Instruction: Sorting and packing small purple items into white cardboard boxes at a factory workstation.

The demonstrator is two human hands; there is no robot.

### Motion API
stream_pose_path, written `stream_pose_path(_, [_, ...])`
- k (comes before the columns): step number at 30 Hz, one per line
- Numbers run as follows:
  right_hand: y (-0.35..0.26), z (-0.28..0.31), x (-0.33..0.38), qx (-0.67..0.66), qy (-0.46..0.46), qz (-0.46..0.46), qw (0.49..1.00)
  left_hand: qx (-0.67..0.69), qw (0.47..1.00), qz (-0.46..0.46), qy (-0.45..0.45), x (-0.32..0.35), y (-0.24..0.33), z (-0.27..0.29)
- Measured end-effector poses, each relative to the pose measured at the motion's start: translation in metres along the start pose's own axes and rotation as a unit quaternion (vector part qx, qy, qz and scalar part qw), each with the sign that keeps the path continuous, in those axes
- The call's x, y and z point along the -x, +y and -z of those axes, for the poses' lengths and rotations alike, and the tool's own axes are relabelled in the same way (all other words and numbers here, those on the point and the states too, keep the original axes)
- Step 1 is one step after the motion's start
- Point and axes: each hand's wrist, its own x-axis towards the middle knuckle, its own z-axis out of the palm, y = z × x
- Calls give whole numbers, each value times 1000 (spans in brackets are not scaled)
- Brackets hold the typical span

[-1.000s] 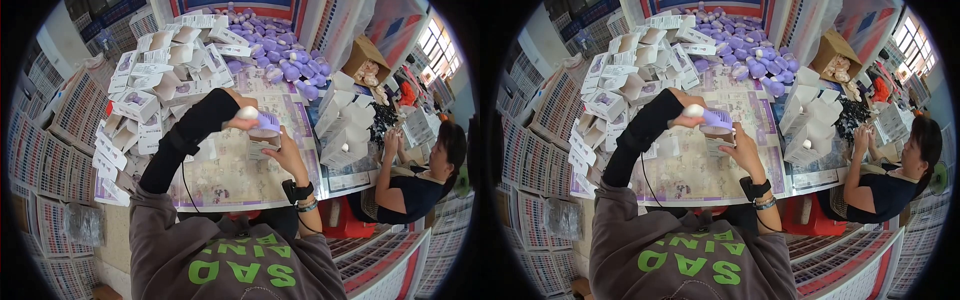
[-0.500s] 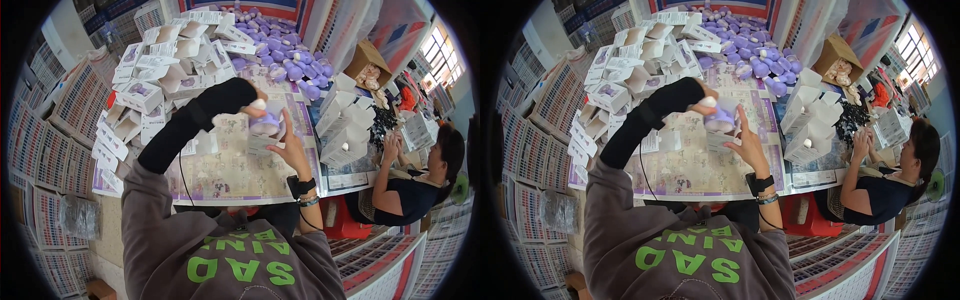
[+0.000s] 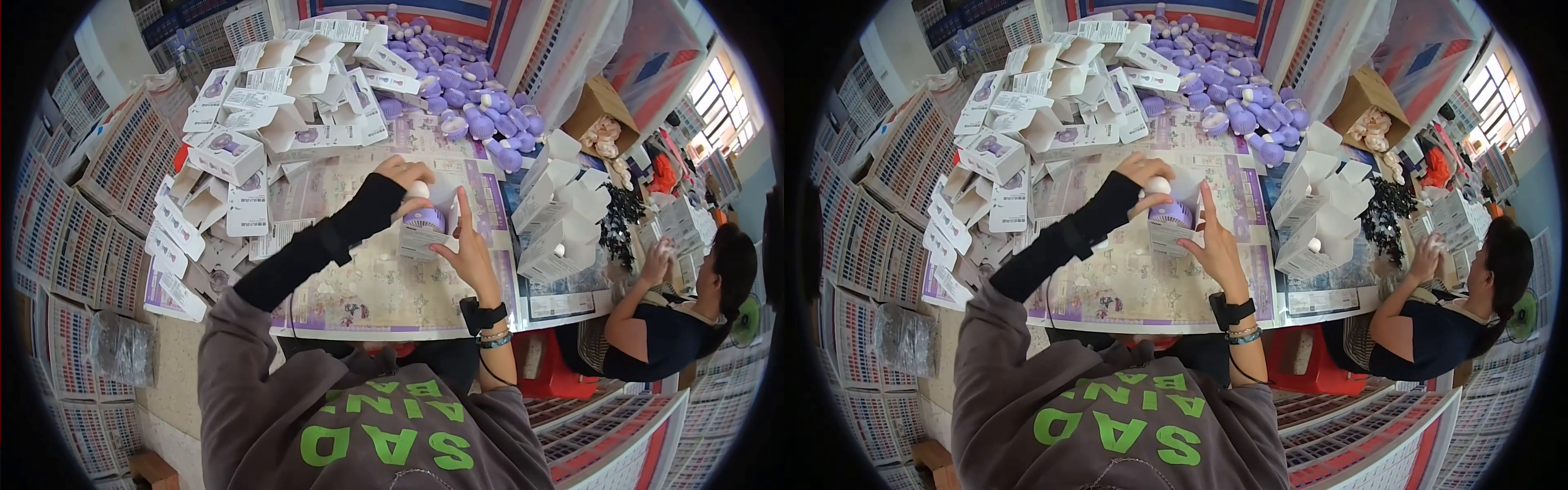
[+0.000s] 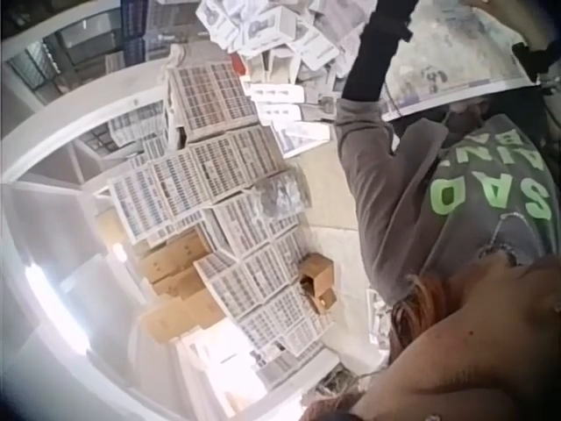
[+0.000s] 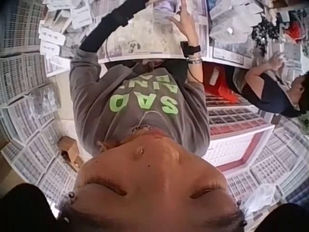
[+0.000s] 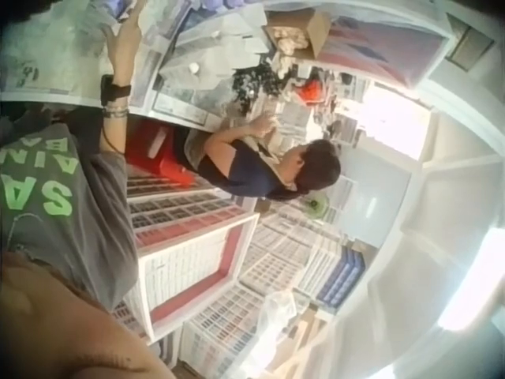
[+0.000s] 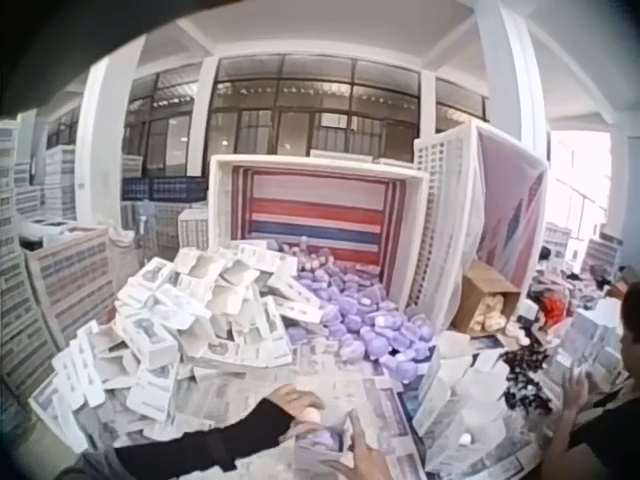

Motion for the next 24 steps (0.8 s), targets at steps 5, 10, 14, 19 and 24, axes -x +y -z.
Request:
stream_pose_path(5, [-1, -2, 0, -1, -12, 1, 1000, 135, 968, 146, 150, 24, 20, -12])
stream_pose_path(10, [-10, -5, -3, -6, 2, 18, 1000, -110, 981, -67, 148, 31, 15, 1])
stream_pose_path(14, [-8, -7, -5, -26, -4, -21, 999, -114, 989, -41, 81, 46, 27, -4])
stream_pose_path(19, [9, -10, -13, 24, -40, 48, 998, -138, 976, 84, -144, 38, 44, 3])
stream_pose_path(24, [35, 11, -7, 72, 3, 0, 997, 24, 998, 30, 50, 20, 2, 10])
